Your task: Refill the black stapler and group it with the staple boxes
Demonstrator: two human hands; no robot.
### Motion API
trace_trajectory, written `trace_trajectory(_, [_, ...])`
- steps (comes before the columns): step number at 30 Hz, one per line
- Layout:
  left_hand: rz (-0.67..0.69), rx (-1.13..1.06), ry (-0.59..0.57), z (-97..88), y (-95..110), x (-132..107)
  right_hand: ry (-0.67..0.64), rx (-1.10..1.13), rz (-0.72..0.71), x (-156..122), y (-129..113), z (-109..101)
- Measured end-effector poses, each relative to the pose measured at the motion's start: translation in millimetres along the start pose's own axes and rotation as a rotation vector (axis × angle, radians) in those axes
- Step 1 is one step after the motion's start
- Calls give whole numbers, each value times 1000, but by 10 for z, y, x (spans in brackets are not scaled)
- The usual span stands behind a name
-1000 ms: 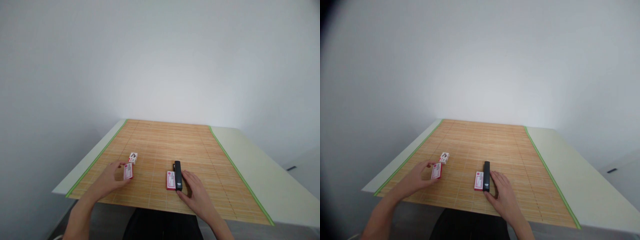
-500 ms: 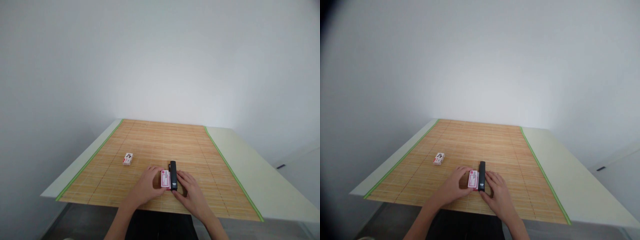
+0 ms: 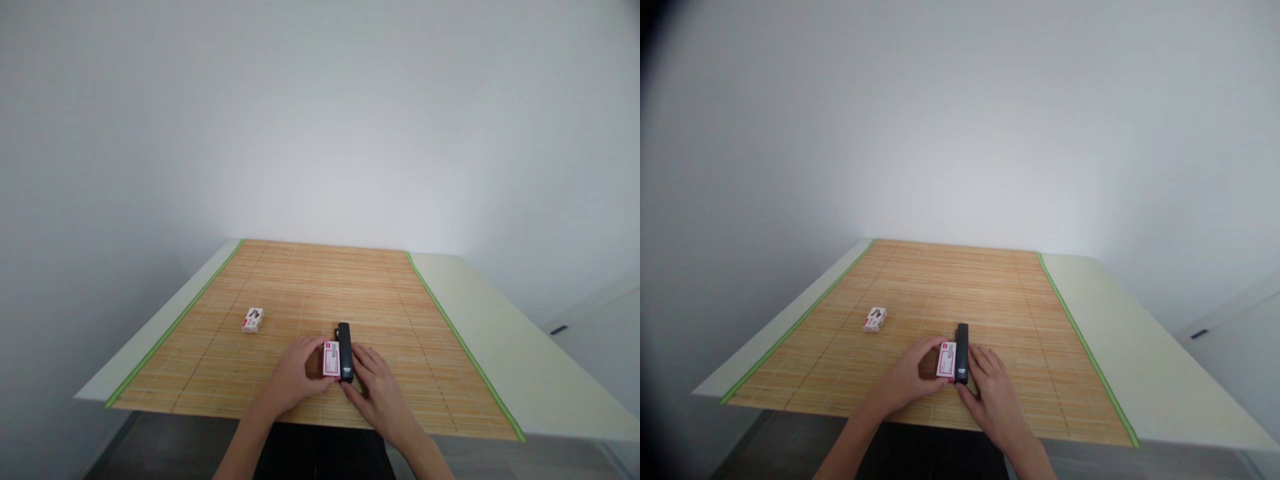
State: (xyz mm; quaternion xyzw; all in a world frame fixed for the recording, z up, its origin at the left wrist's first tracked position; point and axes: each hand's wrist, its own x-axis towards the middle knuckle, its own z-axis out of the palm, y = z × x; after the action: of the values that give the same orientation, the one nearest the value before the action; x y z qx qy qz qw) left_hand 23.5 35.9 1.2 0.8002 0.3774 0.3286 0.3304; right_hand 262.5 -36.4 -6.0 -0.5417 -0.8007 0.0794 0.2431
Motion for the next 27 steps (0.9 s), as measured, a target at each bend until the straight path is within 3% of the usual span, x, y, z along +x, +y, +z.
trace_trajectory(11, [50, 85, 0, 42, -123, 13, 32, 33, -4, -13, -61, 7])
trace_trajectory(19, [-69, 58, -13, -105, 12, -95, 34, 123, 47, -14, 5, 48])
trace_trajectory(21, [-149, 86, 90, -262, -9, -138, 31, 134, 80, -24, 8, 58])
trace_trajectory(23, [-251, 171, 280, -508, -117, -158, 43, 143, 122, -33, -1, 67])
trace_trajectory(26, [-453, 356, 599, -969, -410, -155, 51, 134, 162, -39, -25, 76])
trace_trajectory(27, [-518, 375, 629, -1111, -518, -147, 48, 127, 160, -39, -33, 78])
